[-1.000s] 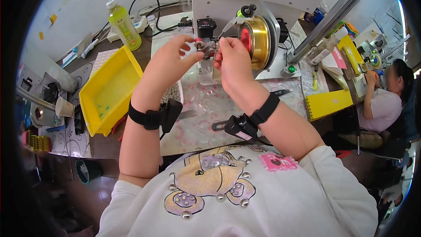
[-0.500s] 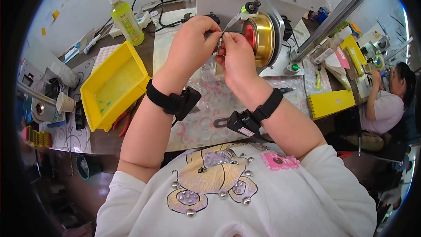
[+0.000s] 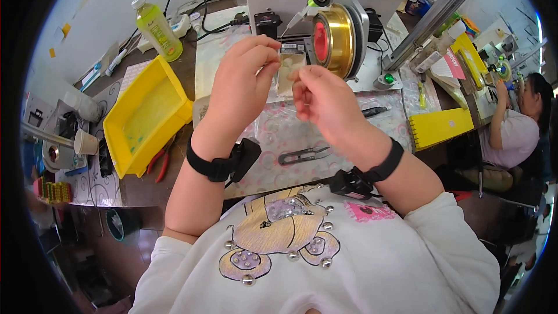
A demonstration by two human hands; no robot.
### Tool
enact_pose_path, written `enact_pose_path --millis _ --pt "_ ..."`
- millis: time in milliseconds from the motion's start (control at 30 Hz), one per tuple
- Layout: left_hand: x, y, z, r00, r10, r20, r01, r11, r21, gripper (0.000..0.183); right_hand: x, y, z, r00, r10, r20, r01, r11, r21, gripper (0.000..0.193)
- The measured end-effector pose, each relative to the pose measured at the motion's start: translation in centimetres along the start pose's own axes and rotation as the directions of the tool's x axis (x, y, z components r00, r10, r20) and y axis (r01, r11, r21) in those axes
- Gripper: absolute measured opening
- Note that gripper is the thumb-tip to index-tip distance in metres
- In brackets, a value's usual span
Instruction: Manually assemble and glue small electronic or mechanical parts using a specialized winding machine and adhesive.
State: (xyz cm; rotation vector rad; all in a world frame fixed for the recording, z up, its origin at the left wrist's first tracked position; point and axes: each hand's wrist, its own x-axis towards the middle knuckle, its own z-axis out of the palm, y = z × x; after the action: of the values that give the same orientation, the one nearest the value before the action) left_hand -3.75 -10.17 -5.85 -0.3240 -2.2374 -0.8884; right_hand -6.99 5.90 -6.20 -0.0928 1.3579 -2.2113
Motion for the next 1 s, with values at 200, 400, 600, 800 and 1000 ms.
enact_pose_path --millis 200,400,600,800,1000 --pt "-0.5 0.3 -0.1 0.999 0.015 0.030 -0.018 0.994 0.105 0.010 -2.2 -9.0 -7.2 0.928 -0.342 0.151 0.365 0.744 -0.559 0.013" --pt "-0.5 0.8 0.4 0.999 -0.009 0.052 0.001 0.989 0.151 0.008 0.9 -18.9 -15.6 0.622 -0.772 -0.133 0.561 0.557 -0.612 0.012" --pt "-0.7 0.8 0.3 0.999 -0.029 0.043 0.020 0.980 0.199 0.006 5.5 -23.2 -22.2 0.282 -0.905 -0.319 0.404 0.414 -0.816 0.048" --pt "-0.8 0.3 0.9 0.998 -0.041 0.041 0.033 0.982 0.186 0.005 9.9 -23.0 -28.3 0.478 -0.820 -0.316 0.257 0.474 -0.842 0.056" --pt "-0.9 0.1 1.6 0.998 -0.059 0.032 0.053 0.982 0.181 0.009 9.1 -22.7 -28.1 0.516 -0.811 -0.277 0.159 0.409 -0.899 0.036"
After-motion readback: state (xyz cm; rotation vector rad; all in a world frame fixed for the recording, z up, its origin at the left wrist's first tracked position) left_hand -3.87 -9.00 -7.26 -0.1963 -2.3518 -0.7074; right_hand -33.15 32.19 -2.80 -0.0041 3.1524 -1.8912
